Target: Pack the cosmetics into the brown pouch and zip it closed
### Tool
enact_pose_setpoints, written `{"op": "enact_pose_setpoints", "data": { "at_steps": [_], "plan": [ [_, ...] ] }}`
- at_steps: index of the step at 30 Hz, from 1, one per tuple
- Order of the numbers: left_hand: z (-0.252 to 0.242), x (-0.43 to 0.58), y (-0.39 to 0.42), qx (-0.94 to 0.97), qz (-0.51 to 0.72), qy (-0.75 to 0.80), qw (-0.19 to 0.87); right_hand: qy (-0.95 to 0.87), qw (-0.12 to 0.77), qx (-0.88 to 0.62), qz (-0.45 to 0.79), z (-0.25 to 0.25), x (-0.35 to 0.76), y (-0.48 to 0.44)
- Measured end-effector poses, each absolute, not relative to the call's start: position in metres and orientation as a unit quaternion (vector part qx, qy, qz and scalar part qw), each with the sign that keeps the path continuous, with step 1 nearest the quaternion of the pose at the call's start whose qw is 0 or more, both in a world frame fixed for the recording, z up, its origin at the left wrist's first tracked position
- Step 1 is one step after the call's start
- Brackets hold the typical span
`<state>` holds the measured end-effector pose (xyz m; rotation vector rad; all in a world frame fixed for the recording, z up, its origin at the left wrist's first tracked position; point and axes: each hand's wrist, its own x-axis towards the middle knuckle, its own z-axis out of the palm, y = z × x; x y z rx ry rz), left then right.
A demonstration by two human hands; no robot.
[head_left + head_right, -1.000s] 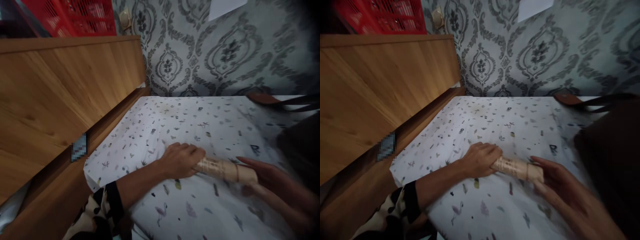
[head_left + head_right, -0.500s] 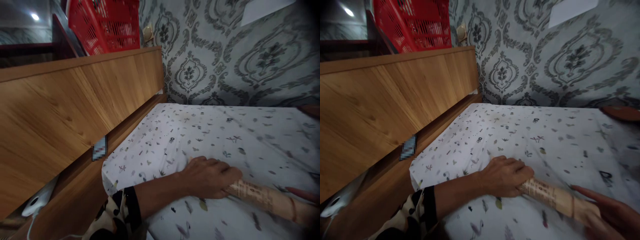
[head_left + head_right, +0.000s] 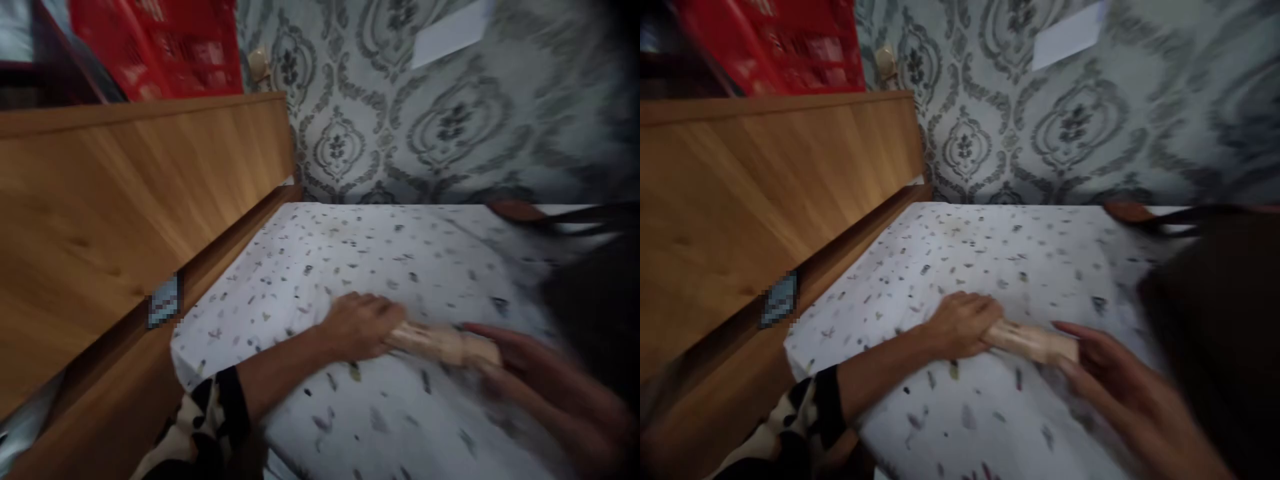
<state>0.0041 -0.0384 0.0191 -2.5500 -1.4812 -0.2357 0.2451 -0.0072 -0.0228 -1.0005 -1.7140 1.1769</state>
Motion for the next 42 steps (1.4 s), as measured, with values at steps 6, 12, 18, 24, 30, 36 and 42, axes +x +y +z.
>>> {"op": "enact_pose_setpoints", "data": {
  "at_steps": [6, 12, 18, 24, 30, 36, 42],
  "plan": [
    [0.017, 0.006, -0.043, -0.846, -0.124, -0.509, 0.104, -0.676, 0.363, -0.385, 0.513, 0.010, 0.240, -0.025],
    [0.013, 0.004, -0.043, -0.850, -0.189, -0.463, 0.162, -0.673, 0.377, -0.356, 0.527, 0.010, 0.242, -0.030],
    [0.015, 0.004, -0.044, -0.850, -0.204, -0.452, 0.179, -0.659, 0.385, -0.349, 0.544, 0.011, 0.243, -0.032],
    [0.014, 0.005, -0.043, -0.847, -0.219, -0.447, 0.186, -0.653, 0.393, -0.341, 0.551, 0.010, 0.242, -0.032],
    [0.014, 0.005, -0.044, -0.849, -0.210, -0.449, 0.185, -0.629, 0.408, -0.318, 0.580, 0.006, 0.239, -0.030],
    [0.014, 0.005, -0.044, -0.848, -0.201, -0.449, 0.199, -0.637, 0.417, -0.313, 0.568, 0.010, 0.240, -0.033],
    [0.020, 0.006, -0.047, -0.835, -0.199, -0.454, 0.238, -0.619, 0.439, -0.334, 0.559, 0.014, 0.244, -0.032]
  ]
}}
